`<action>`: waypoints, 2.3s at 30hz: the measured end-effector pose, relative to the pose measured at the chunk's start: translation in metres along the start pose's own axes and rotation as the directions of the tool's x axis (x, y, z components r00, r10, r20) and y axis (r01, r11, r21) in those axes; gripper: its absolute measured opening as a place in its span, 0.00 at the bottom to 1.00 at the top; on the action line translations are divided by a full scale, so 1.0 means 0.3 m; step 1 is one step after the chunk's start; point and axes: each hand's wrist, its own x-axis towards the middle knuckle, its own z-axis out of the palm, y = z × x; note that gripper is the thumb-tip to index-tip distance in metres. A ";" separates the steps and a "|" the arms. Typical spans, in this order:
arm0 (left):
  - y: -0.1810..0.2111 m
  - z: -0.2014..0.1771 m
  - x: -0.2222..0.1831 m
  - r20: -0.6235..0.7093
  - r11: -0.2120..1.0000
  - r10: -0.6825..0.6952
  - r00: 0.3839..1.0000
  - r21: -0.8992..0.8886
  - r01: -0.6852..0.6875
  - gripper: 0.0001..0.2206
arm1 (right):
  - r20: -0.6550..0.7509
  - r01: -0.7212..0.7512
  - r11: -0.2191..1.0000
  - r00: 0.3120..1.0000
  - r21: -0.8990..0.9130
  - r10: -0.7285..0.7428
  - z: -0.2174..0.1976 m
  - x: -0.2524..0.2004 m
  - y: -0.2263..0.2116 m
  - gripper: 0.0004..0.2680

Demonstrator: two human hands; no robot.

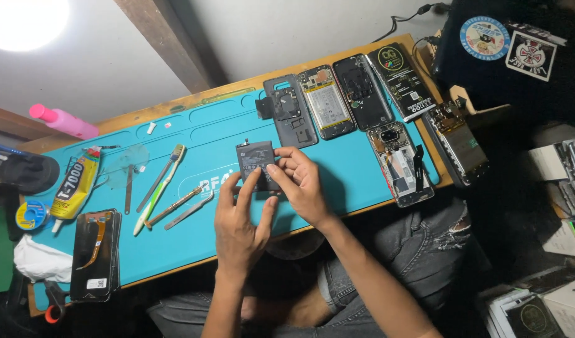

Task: The person connects a battery to a testing device and plugs it into a power source. They then handle several disassembled phones, picking them up and placing them on the workbench.

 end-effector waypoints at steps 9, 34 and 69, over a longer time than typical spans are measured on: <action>0.004 -0.010 0.005 -0.008 1.000 -0.007 1.000 -0.011 0.007 0.25 | 0.003 -0.023 1.000 1.000 -0.017 0.023 0.018 -0.008 -0.030 0.09; -0.049 -0.080 -0.022 -0.273 0.965 -0.111 0.956 -0.258 0.038 0.21 | 0.027 -0.074 0.847 0.994 -0.526 0.104 0.086 0.507 0.008 0.15; -0.033 -0.080 -0.018 -0.201 0.974 -0.098 0.975 -0.221 0.052 0.07 | -0.150 0.098 0.417 0.840 -0.904 -0.522 -0.405 -0.206 -0.358 0.18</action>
